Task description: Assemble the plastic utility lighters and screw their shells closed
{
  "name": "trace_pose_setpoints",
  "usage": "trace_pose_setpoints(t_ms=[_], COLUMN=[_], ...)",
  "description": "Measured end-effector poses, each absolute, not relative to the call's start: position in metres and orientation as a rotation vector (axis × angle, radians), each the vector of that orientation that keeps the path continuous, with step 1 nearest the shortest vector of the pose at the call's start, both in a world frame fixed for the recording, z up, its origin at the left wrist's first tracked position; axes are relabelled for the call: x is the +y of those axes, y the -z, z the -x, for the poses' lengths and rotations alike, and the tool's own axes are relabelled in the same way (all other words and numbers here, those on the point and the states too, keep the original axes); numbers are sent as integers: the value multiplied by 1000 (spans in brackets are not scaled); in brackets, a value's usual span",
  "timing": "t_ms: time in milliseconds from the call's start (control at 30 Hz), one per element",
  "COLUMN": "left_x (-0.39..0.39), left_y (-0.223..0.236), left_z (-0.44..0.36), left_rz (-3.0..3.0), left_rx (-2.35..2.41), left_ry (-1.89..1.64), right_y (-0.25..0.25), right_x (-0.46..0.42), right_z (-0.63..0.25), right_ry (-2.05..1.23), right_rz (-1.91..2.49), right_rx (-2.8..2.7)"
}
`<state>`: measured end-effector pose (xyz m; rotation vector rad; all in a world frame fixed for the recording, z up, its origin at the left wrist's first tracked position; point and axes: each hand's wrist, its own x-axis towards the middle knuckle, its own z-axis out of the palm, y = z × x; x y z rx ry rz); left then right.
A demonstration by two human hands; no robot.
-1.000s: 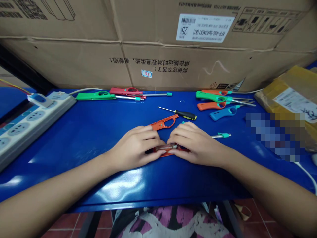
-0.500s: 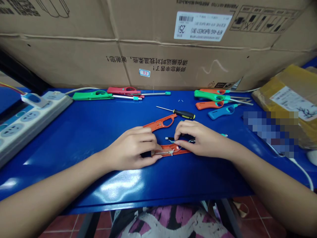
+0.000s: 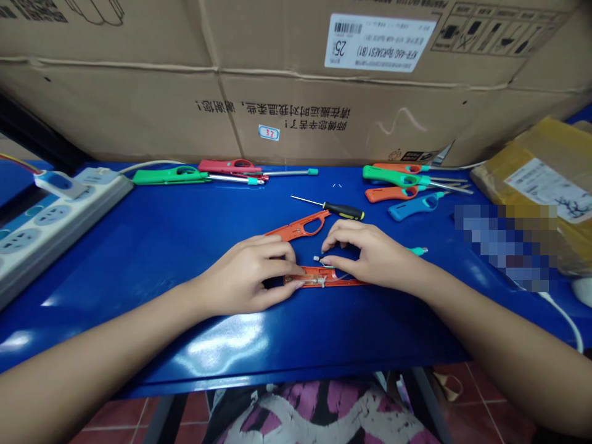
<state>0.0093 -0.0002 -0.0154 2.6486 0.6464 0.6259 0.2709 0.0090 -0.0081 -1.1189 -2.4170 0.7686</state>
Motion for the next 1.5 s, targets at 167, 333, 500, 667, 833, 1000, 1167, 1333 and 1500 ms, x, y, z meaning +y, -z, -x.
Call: trace_pose_setpoints(t_ms=[167,333,500,667,833,1000,1167,1333,1500], left_x=[0,-1,-1,2,3,4,4,4,4], left_y=[20,20,18,18,20,19,18,18,17], left_z=[-11,-12,-11,-10,-9,-8,-8,-7,-5], left_rz=[-2591,-2562,-2552,-2550,-2582,-2593,-2609,-2605,-2586], left_rx=[629,659,642,635,624,622,627,631,599], left_ry=[-682,-664,-633,-621,-626,-597,-598,-578,-554], right_y=[10,2,-13,-12,-5,-2,3,6,5], right_x=[4,4,1,-3,0,3,8,10,10], right_z=[-266,-272,-281,-280,-279,-279,-275,-272,-274], right_ry=[-758,-624,-572,-358,-315,-522,-718,-922,-795], right_rz=[1120,1141,921,915,898,965,1066,1273,1294], right_rx=[-2449,-2432,-2660,-2850,-2840,-2702,-2506,-2302,-2286])
